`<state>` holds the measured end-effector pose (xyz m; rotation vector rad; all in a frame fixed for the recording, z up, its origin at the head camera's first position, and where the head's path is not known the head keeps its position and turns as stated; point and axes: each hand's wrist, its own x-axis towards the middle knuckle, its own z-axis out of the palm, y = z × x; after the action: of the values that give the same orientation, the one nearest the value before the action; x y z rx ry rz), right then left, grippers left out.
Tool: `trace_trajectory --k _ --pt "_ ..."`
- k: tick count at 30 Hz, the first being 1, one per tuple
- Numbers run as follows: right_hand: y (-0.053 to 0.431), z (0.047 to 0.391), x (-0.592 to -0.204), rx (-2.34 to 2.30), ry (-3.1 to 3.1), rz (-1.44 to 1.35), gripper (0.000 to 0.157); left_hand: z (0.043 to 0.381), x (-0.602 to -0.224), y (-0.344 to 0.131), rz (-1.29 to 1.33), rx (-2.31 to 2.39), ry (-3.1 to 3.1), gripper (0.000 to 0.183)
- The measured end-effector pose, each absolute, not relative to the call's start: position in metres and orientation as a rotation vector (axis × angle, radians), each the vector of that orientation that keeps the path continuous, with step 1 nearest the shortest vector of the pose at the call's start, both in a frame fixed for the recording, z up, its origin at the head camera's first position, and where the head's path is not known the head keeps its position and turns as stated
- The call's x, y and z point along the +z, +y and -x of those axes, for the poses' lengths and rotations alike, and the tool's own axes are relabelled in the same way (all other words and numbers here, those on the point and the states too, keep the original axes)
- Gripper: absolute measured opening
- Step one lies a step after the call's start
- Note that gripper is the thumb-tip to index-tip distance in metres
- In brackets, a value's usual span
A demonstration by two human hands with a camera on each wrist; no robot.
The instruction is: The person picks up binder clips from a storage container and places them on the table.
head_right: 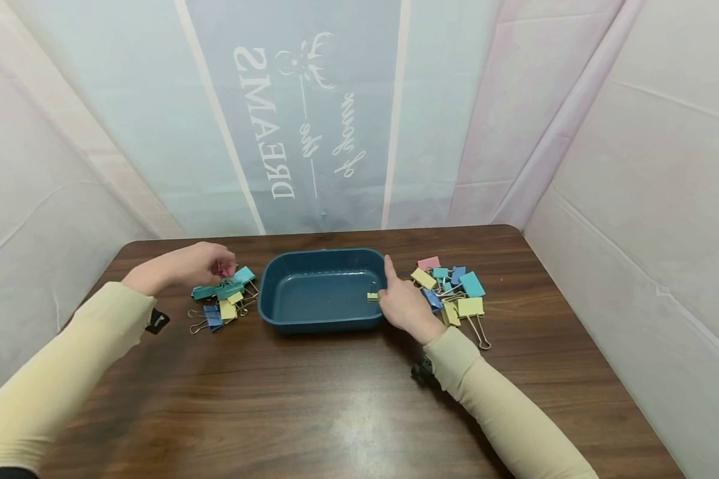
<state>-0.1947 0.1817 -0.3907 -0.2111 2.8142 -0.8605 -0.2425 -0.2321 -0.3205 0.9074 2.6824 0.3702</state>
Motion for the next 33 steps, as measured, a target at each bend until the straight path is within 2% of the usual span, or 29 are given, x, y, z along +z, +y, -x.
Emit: trace_trajectory --k 8,16,24,33 --pt "0.182 0.194 -0.391 -0.875 2.809 0.225 0.074 0.241 -0.336 -0.250 -0.796 0.442 2.659 0.018" --pt "0.183 0.195 -0.391 -0.873 2.810 0.215 0.073 0.243 -0.334 -0.255 -0.735 0.439 2.664 0.004" --pt "0.183 0.195 -0.391 -0.864 2.816 0.216 0.074 0.242 -0.317 -0.240 -0.656 0.527 2.595 0.019" --pt "0.183 0.194 -0.390 -0.868 2.812 0.211 0.074 0.255 -0.301 -0.177 -0.985 0.451 2.636 0.011"
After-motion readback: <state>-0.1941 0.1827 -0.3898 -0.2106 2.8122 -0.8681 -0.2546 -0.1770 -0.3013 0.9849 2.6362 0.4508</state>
